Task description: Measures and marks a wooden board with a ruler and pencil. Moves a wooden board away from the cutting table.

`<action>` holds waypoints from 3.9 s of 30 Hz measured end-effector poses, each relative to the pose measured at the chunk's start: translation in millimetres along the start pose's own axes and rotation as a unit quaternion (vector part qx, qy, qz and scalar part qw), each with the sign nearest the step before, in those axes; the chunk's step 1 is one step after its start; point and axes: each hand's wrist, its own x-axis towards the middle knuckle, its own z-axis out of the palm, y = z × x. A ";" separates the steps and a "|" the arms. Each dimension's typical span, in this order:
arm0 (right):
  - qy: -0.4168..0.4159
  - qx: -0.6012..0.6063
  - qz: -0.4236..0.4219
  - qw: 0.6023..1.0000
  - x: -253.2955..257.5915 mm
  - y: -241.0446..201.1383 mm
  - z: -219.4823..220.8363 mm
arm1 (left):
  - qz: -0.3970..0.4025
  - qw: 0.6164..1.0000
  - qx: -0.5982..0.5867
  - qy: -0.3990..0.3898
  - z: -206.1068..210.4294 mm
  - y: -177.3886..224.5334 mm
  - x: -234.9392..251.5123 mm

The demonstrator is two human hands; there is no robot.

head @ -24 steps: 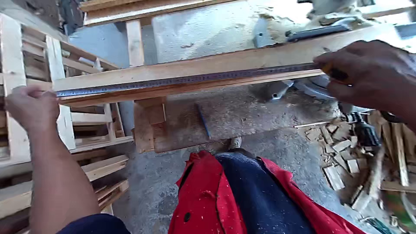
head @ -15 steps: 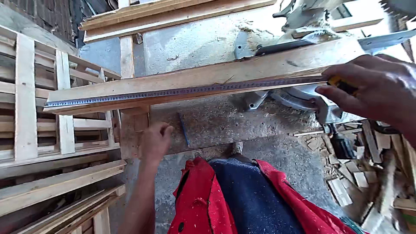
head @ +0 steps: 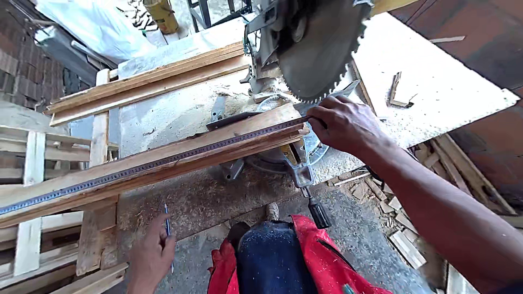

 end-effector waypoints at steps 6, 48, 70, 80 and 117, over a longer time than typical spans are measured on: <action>0.002 0.011 -0.006 1.000 9.9 12.5 16.5 | 0.160 0.973 -0.143 0.089 -31.3 44.3 -13.7; -0.140 0.013 -0.007 0.990 38.5 -0.6 -10.6 | 0.227 0.863 -0.430 0.137 -10.2 232.3 107.8; -0.109 0.005 -0.017 0.994 35.6 -1.1 -6.3 | 0.192 0.859 -0.463 0.104 4.2 235.7 155.1; -0.070 0.009 -0.037 0.997 32.6 0.4 -3.7 | 0.170 0.840 -0.486 0.170 -17.1 203.3 156.4; -0.093 -0.007 -0.024 0.995 33.5 -1.3 -8.0 | 0.192 0.883 -0.412 0.113 15.7 242.1 138.4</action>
